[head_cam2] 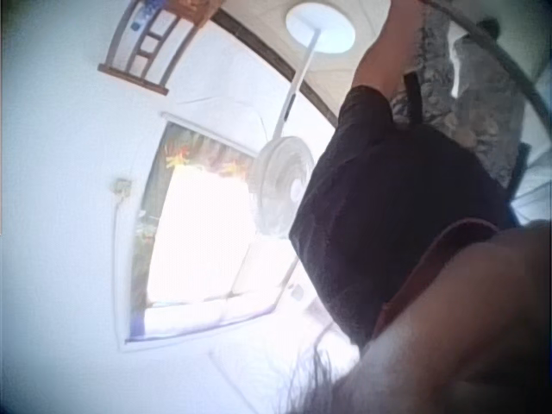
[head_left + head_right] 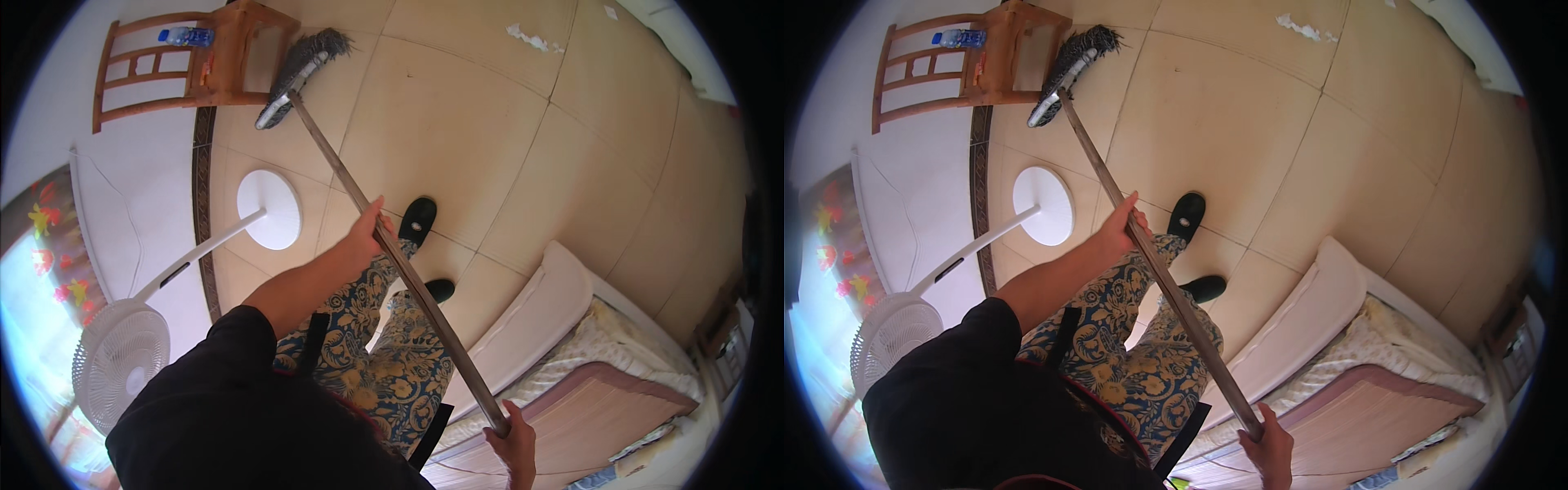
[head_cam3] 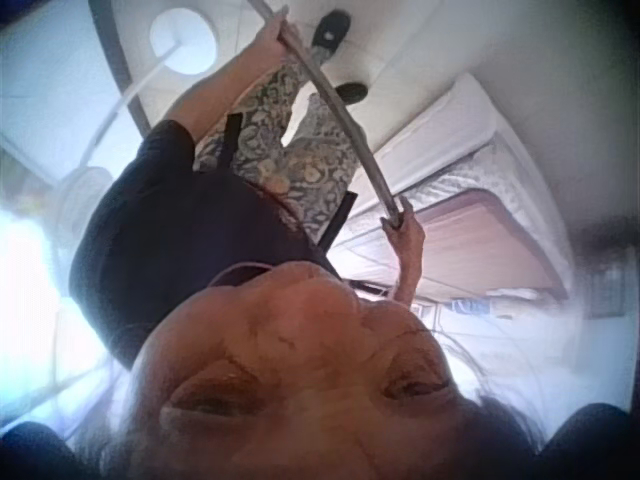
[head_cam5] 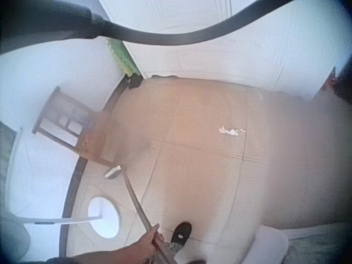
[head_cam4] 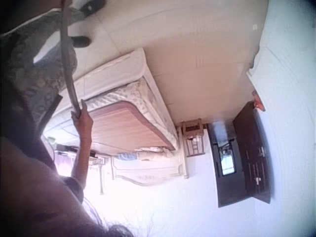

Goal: The person mops a tiled floor using a mop and water from a plastic bottle, then picks up a small paper slip by hand.

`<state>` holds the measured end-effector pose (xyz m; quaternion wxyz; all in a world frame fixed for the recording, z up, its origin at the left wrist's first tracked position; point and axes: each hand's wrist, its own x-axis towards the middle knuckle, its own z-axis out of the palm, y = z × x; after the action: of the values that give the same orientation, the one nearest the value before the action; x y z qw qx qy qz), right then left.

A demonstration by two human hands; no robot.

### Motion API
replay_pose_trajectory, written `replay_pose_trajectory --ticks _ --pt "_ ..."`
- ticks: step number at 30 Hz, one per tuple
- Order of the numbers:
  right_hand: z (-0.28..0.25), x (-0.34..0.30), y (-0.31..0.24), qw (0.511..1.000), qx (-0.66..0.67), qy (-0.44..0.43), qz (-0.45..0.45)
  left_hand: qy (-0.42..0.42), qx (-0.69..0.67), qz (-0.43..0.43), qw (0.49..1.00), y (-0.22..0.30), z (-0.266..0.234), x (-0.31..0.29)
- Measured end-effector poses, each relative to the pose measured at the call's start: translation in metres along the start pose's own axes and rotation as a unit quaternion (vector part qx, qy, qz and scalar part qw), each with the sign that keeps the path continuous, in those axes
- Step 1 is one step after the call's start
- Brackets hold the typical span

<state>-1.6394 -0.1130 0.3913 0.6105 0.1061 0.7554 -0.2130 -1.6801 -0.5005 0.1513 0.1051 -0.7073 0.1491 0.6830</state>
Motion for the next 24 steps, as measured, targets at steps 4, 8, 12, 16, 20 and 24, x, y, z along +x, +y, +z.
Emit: replay_pose_trajectory --ticks 4,8,12,16,20,24 --pt "-0.055 -0.033 -0.043 0.988 0.128 -0.032 -0.081 -0.014 0.011 0.044 0.999 0.041 0.015 0.006" --pt "-0.086 -0.048 -0.073 0.854 0.405 0.059 -0.322 -0.027 -0.044 0.083 0.995 0.074 0.059 -0.015" --pt "-0.048 -0.064 -0.080 0.658 0.612 0.240 -0.367 -0.064 -0.060 0.097 0.991 0.091 0.054 -0.039" --pt "-0.081 -0.056 -0.180 0.674 0.184 0.356 -0.621 -0.090 -0.030 0.138 0.986 0.092 0.037 -0.049" --pt "-0.104 -0.080 -0.163 0.607 0.199 0.197 -0.744 -0.093 -0.049 0.117 0.988 0.052 0.043 -0.068" --pt "-0.146 -0.136 -0.164 0.514 0.170 0.338 -0.770 -0.110 -0.102 0.033 0.988 -0.021 0.105 -0.093"
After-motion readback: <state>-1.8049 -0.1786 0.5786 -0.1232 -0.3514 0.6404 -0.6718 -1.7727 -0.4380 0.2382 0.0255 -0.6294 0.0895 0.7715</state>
